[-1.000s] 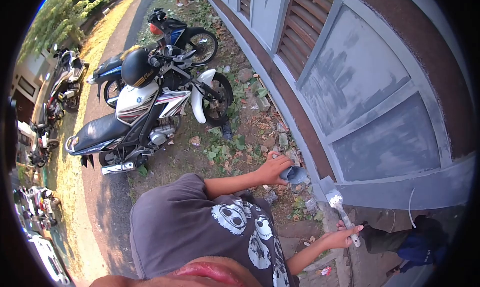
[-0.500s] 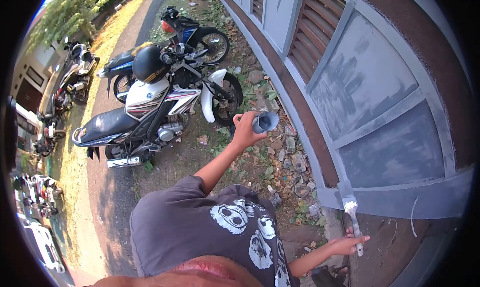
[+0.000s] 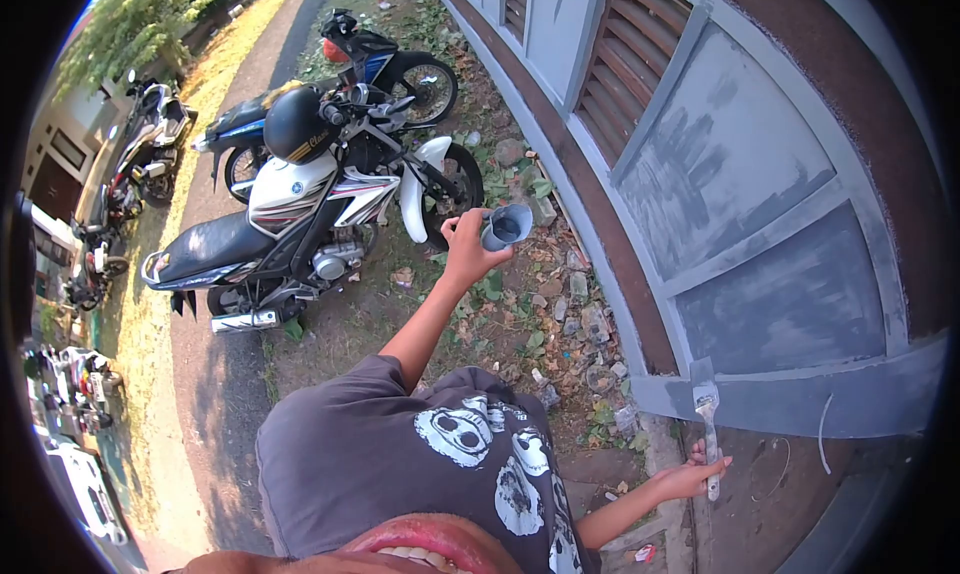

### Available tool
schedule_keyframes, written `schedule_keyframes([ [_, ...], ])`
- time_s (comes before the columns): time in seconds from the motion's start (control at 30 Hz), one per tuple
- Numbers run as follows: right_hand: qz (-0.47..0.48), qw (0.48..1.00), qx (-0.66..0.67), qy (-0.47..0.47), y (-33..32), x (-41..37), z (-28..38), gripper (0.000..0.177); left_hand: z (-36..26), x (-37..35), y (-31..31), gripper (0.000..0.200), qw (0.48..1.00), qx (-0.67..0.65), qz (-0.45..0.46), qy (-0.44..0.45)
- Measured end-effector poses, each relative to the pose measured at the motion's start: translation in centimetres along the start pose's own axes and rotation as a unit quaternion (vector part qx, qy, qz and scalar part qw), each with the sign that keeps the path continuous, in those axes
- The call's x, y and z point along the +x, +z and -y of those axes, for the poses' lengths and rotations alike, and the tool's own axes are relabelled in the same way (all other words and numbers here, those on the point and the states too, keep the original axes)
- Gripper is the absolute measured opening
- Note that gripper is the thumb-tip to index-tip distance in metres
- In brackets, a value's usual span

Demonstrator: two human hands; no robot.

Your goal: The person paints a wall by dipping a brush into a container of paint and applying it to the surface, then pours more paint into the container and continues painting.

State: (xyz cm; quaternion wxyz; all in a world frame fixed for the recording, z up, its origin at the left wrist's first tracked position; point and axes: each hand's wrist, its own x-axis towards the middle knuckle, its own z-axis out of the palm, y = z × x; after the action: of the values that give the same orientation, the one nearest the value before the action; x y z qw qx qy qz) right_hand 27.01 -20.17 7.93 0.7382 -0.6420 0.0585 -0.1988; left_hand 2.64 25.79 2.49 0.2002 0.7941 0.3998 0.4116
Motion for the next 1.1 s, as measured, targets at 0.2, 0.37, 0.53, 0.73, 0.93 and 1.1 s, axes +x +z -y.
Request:
schedule_keyframes([
  [0.2,-0.023,0.999,-0.021,0.015,0.7,-0.7,0.8,0.043,-1.8,2.2,-3.2,0.064,1.000,-0.026,-0.004,0.007],
  [0.37,0.004,0.999,-0.036,0.005,1.0,-1.1,0.8,0.046,-2.6,3.0,-4.4,0.067,0.992,-0.120,-0.026,0.013],
  [0.53,0.004,0.999,-0.034,0.027,1.3,-1.2,0.1,0.044,-3.0,1.5,-3.2,0.068,0.989,-0.146,0.003,0.011],
  [0.73,0.004,1.000,-0.012,0.013,2.6,-1.8,0.6,0.042,-4.6,-0.5,-1.6,0.065,0.986,-0.150,0.064,0.032],
  [0.93,0.061,0.991,0.105,0.048,2.6,-0.9,0.2,0.042,-5.5,-2.2,0.4,0.069,0.984,-0.130,0.080,0.091],
  [1.1,0.113,0.980,0.132,0.099,3.6,-2.3,2.0,0.044,-6.7,-2.7,0.9,0.071,0.978,-0.147,0.103,0.104],
])
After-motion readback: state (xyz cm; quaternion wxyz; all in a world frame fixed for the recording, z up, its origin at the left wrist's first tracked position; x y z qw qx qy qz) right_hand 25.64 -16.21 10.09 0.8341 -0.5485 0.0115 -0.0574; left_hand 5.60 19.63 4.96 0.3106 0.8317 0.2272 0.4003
